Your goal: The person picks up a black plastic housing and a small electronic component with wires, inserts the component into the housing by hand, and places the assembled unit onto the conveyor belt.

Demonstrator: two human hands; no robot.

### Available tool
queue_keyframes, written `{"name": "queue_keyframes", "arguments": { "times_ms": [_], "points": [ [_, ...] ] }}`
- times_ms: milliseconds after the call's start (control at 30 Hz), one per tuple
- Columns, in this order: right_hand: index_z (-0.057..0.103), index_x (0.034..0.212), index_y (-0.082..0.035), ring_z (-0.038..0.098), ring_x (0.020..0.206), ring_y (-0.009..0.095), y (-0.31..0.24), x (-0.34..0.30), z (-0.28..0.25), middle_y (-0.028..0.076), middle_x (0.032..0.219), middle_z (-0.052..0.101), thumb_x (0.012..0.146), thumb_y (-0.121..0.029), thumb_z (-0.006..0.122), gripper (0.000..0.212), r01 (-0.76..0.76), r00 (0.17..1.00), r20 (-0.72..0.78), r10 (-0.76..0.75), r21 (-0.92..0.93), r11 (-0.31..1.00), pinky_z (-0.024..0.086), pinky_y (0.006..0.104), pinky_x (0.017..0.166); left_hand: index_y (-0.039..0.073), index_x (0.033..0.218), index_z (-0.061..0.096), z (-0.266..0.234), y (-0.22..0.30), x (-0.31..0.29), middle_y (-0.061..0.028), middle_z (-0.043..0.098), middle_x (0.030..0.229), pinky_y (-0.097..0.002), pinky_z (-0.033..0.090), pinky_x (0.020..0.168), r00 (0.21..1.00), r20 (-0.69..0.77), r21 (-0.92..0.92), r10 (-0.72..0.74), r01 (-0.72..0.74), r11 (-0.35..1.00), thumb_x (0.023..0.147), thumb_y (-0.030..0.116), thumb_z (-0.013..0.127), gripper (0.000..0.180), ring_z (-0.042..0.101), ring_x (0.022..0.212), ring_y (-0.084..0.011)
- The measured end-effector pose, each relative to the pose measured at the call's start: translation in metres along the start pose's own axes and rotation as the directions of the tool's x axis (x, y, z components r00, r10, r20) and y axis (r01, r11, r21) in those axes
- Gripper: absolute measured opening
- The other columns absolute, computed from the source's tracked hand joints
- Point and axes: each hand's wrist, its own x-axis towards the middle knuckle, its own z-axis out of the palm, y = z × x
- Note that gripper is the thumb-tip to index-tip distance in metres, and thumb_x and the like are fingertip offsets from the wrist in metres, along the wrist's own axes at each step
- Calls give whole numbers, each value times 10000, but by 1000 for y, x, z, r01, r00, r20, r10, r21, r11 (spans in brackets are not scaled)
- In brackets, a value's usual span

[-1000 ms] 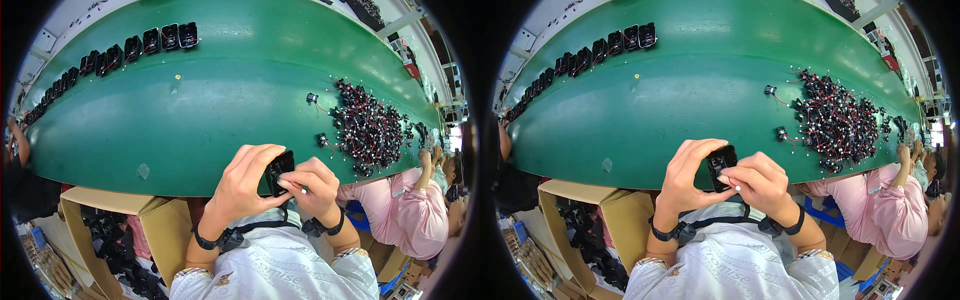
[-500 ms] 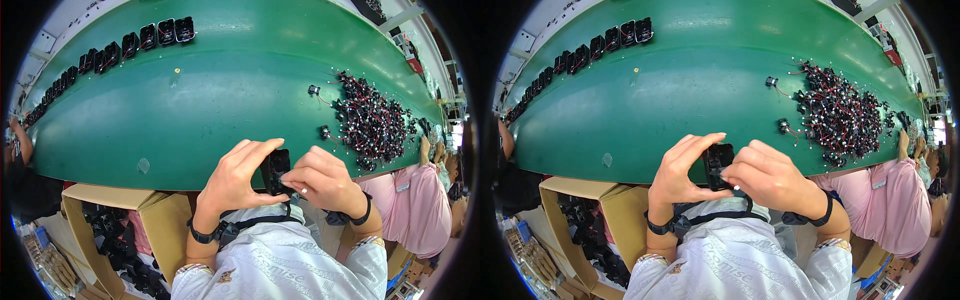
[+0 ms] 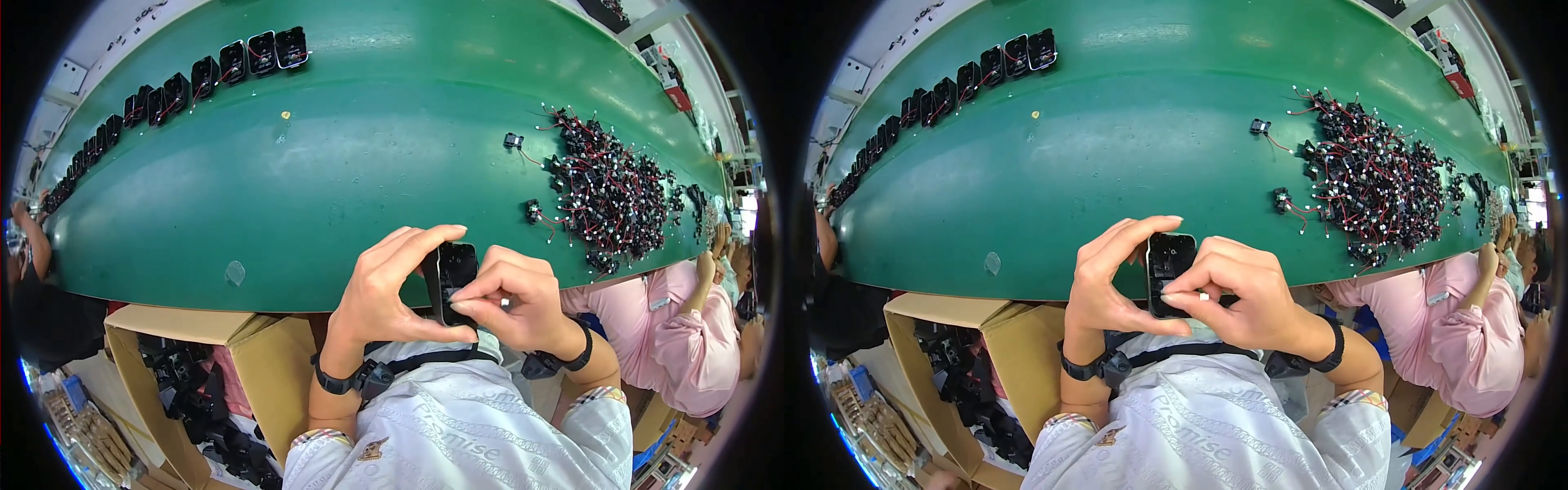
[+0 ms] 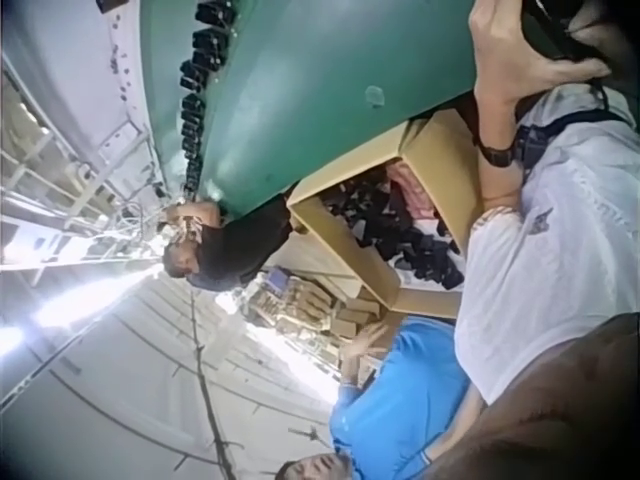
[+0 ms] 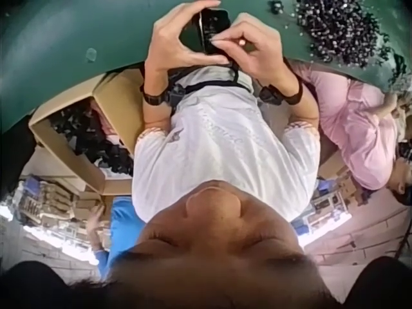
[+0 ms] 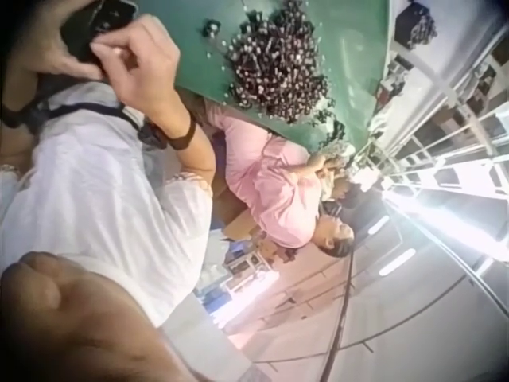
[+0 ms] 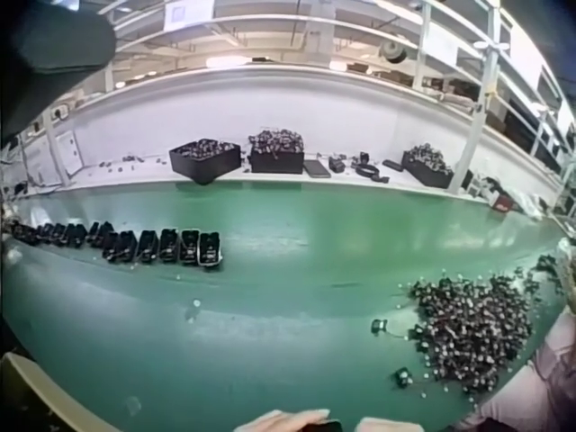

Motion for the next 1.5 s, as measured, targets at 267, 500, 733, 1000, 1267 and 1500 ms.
{"name": "queue_keyframes", "arguments": {
  "times_ms": [267,500,733,1000,1267,1500],
  "points": [
    [797,920,-71,445,582,70,6,-6,2,-7,691,567,832,-57,824,93,-365,931,69,358,220,905,340,262,521,-26,1249,641,3,-8,-7,-148,708,1126,-374,552,798,990,-103,64,96,-89,994,549,414,986,896,686,905,-290],
    [777,885,-68,575,672,157,-12,14,-18,23,746,600,702,-4,846,206,203,973,183,-141,-384,901,426,294,559,-21,1250,642,7,-10,-5,-146,709,1155,-391,551,829,975,-100,83,201,-193,978,572,386,976,859,683,962,-310],
    [779,882,-87,532,695,168,-5,8,-5,34,792,592,705,-23,859,205,-8,999,38,18,-244,970,395,306,546,-8,1250,649,3,-13,-3,-151,710,1173,-392,556,832,962,-132,119,237,-222,968,594,388,965,829,694,974,-318],
    [739,874,-47,690,967,278,-7,7,1,175,1235,619,729,24,809,176,-42,997,-75,28,-198,979,569,343,780,39,1230,669,20,-14,-4,-150,700,1263,-395,534,875,913,-255,177,318,-279,944,647,255,949,682,664,1001,-292],
    [430,1339,28,683,1041,174,-3,4,21,185,1139,672,874,19,720,548,-284,930,-129,343,336,898,585,304,872,134,1284,578,13,-20,-7,-140,721,1245,-479,478,1002,919,-236,238,316,-260,936,602,269,999,813,639,1228,-392],
    [608,1256,61,667,920,118,26,38,16,102,1080,710,918,-46,668,360,-423,905,76,418,53,905,565,308,804,58,1450,484,5,-40,-6,-175,616,1408,-483,444,1086,968,-210,215,134,-88,973,626,240,972,975,561,1333,-377]
  ]
}}
